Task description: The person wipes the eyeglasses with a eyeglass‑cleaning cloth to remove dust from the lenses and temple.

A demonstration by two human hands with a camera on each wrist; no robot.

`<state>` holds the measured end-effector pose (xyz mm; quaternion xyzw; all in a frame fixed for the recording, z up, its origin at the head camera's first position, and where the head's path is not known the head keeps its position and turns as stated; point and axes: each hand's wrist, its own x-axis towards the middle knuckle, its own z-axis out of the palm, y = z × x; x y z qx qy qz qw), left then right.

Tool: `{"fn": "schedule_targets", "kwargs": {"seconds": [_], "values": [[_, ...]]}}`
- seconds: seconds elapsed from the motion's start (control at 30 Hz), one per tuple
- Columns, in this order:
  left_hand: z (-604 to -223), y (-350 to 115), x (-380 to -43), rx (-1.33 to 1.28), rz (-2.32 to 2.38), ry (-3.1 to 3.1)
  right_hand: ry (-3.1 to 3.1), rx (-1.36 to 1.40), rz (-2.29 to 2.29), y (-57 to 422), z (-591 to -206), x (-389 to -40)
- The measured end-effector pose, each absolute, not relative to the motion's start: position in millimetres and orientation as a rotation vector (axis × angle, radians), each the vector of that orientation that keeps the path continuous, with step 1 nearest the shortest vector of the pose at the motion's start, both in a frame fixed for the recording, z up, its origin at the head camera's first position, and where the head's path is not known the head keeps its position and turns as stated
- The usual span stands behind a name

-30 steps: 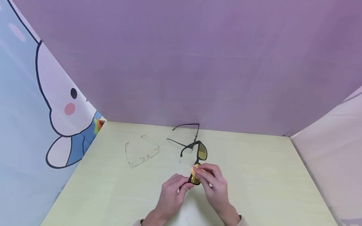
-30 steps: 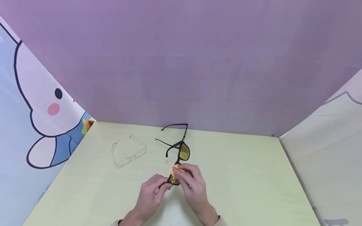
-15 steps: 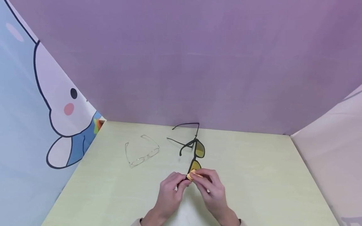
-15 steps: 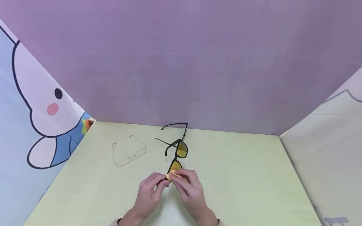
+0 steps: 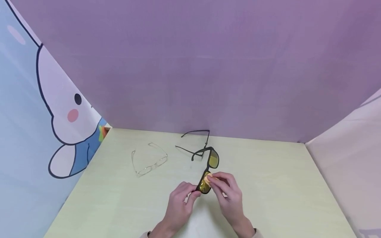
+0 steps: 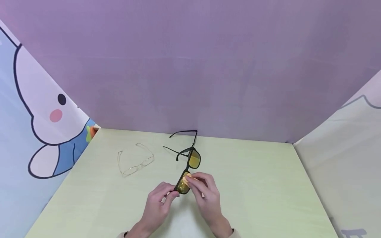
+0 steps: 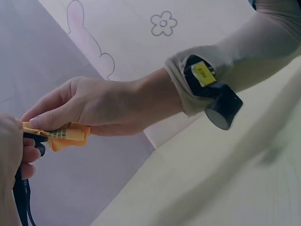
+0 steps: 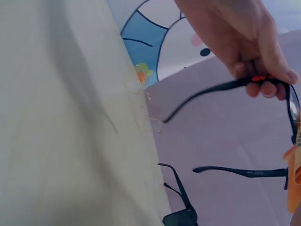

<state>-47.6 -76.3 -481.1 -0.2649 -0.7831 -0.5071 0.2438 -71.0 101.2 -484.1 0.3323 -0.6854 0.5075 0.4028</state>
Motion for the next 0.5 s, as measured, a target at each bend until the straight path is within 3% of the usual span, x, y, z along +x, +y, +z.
{"fn": "schedule_targets", "kwargs": {"seconds": [0.3,0.5], "values": [[-480.9,-74.9,-47.3,-0.743,-1.434,-2.089,-1.637,0.976,1.177,86.2,-474.2,-64.1],[-482.5,-72.5,-45.1,-0.719,-1.435,-2.086,-1.674,0.910,1.223,87.0,-475.8,-71.8]]}}
